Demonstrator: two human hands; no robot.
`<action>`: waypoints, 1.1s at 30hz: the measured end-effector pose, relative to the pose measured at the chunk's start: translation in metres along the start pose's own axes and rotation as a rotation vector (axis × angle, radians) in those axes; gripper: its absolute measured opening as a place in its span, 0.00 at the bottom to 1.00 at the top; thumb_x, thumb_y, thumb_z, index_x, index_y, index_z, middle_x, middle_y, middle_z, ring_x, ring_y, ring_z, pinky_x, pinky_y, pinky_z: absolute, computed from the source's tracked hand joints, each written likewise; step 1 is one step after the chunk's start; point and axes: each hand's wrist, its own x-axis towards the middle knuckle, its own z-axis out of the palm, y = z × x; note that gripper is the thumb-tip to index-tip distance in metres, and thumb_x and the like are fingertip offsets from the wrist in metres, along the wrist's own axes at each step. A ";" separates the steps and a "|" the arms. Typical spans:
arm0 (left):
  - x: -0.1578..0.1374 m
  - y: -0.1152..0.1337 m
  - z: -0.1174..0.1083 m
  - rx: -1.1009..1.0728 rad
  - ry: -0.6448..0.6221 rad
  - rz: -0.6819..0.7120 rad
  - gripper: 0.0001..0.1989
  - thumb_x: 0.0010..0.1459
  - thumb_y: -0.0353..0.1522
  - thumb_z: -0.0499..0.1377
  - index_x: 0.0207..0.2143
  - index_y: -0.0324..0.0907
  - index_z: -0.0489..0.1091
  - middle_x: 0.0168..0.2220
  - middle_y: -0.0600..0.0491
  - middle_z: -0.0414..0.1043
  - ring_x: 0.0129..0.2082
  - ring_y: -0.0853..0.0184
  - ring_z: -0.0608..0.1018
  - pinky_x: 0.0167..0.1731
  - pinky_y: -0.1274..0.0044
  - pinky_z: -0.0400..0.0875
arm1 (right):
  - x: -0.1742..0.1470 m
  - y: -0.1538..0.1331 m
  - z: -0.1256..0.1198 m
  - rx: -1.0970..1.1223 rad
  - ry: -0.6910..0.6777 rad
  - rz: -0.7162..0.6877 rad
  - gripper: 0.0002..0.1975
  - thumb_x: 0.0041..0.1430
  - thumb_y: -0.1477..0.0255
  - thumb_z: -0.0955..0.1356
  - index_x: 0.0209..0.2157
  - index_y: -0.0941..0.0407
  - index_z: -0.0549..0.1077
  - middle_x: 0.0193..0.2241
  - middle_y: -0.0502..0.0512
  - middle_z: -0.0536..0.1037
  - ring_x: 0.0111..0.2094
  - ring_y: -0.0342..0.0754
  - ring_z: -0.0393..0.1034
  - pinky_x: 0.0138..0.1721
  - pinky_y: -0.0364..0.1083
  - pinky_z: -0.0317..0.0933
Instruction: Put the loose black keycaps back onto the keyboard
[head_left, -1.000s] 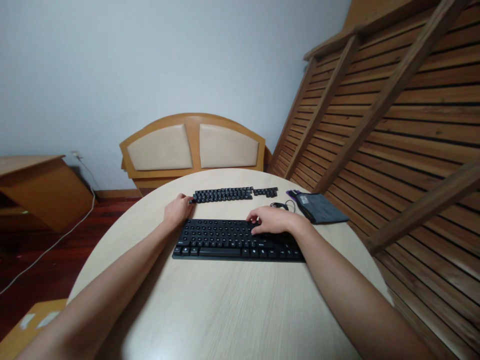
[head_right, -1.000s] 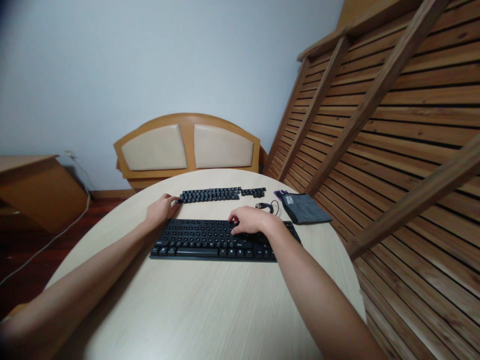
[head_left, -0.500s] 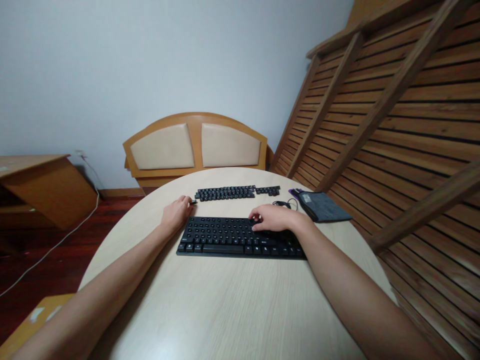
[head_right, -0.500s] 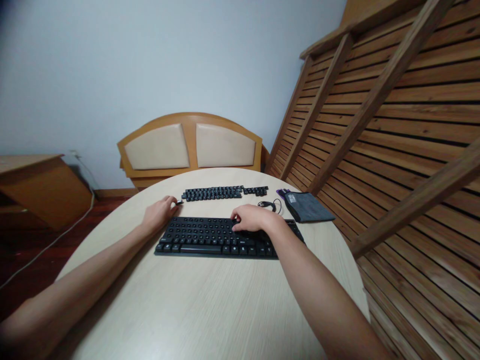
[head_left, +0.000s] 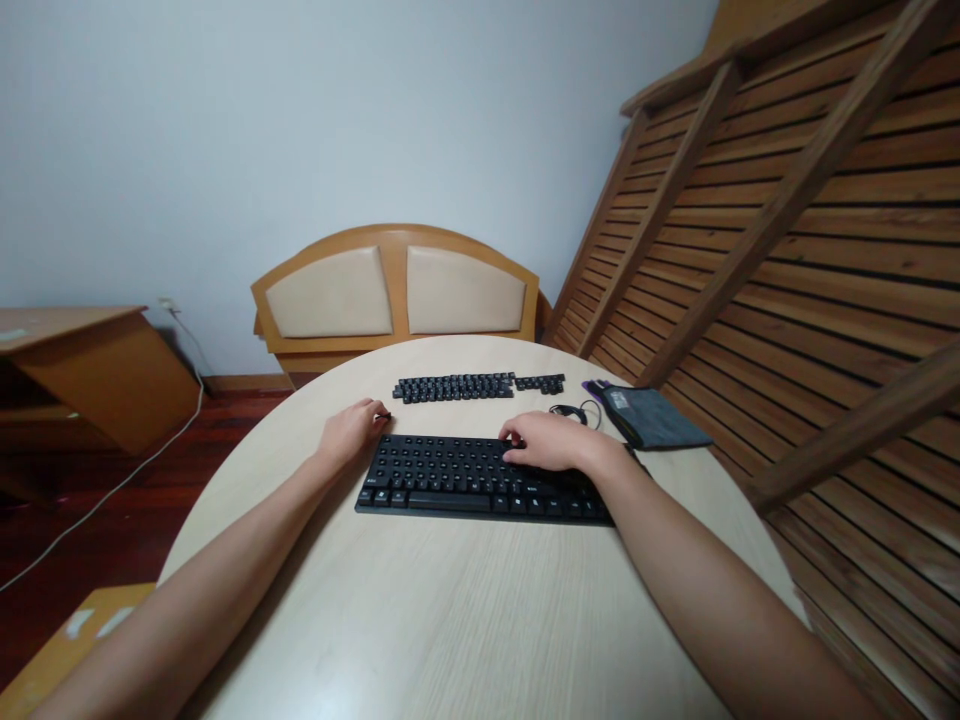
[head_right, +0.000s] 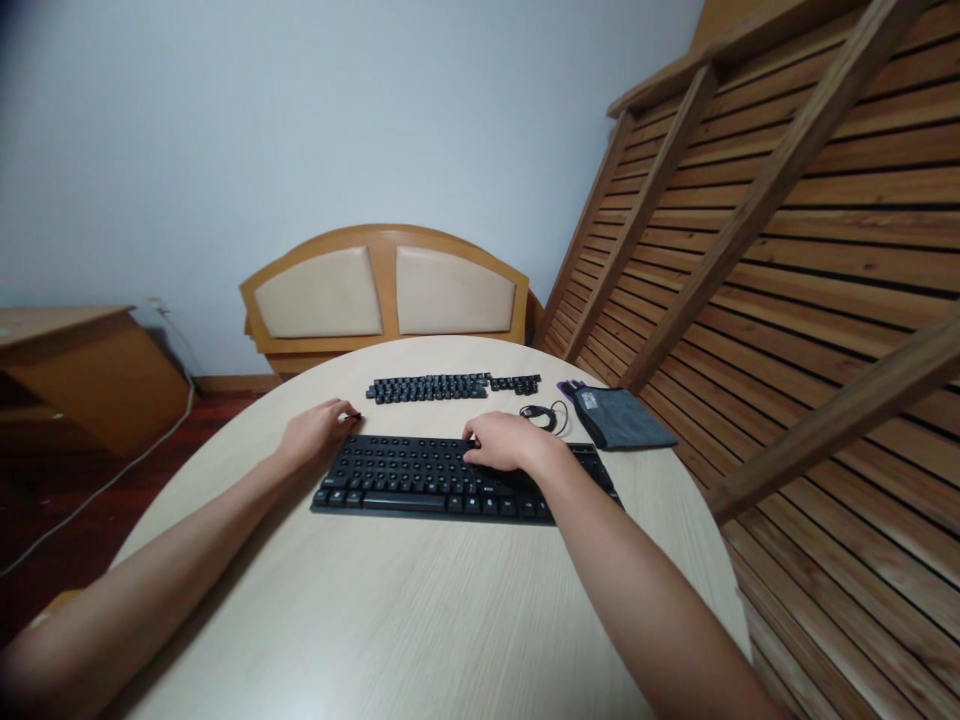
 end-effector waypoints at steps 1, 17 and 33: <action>-0.004 -0.002 -0.002 -0.015 -0.004 0.012 0.12 0.65 0.36 0.54 0.46 0.47 0.75 0.48 0.51 0.77 0.41 0.59 0.80 0.38 0.74 0.70 | 0.000 -0.004 0.001 -0.011 0.030 -0.008 0.18 0.58 0.63 0.70 0.48 0.55 0.78 0.45 0.60 0.81 0.44 0.57 0.75 0.43 0.49 0.65; -0.008 -0.023 -0.013 -0.177 -0.106 0.160 0.19 0.63 0.41 0.53 0.47 0.44 0.78 0.47 0.46 0.79 0.46 0.54 0.78 0.45 0.71 0.70 | 0.008 -0.044 0.067 0.132 0.189 -0.339 0.45 0.52 0.44 0.69 0.66 0.52 0.61 0.68 0.63 0.57 0.68 0.65 0.48 0.67 0.64 0.42; -0.031 0.001 -0.067 -0.718 -0.558 0.224 0.15 0.58 0.41 0.61 0.43 0.40 0.75 0.39 0.51 0.79 0.39 0.63 0.78 0.42 0.74 0.71 | 0.008 -0.044 0.072 0.176 0.239 -0.333 0.42 0.53 0.46 0.71 0.64 0.52 0.65 0.67 0.61 0.60 0.68 0.62 0.50 0.67 0.63 0.43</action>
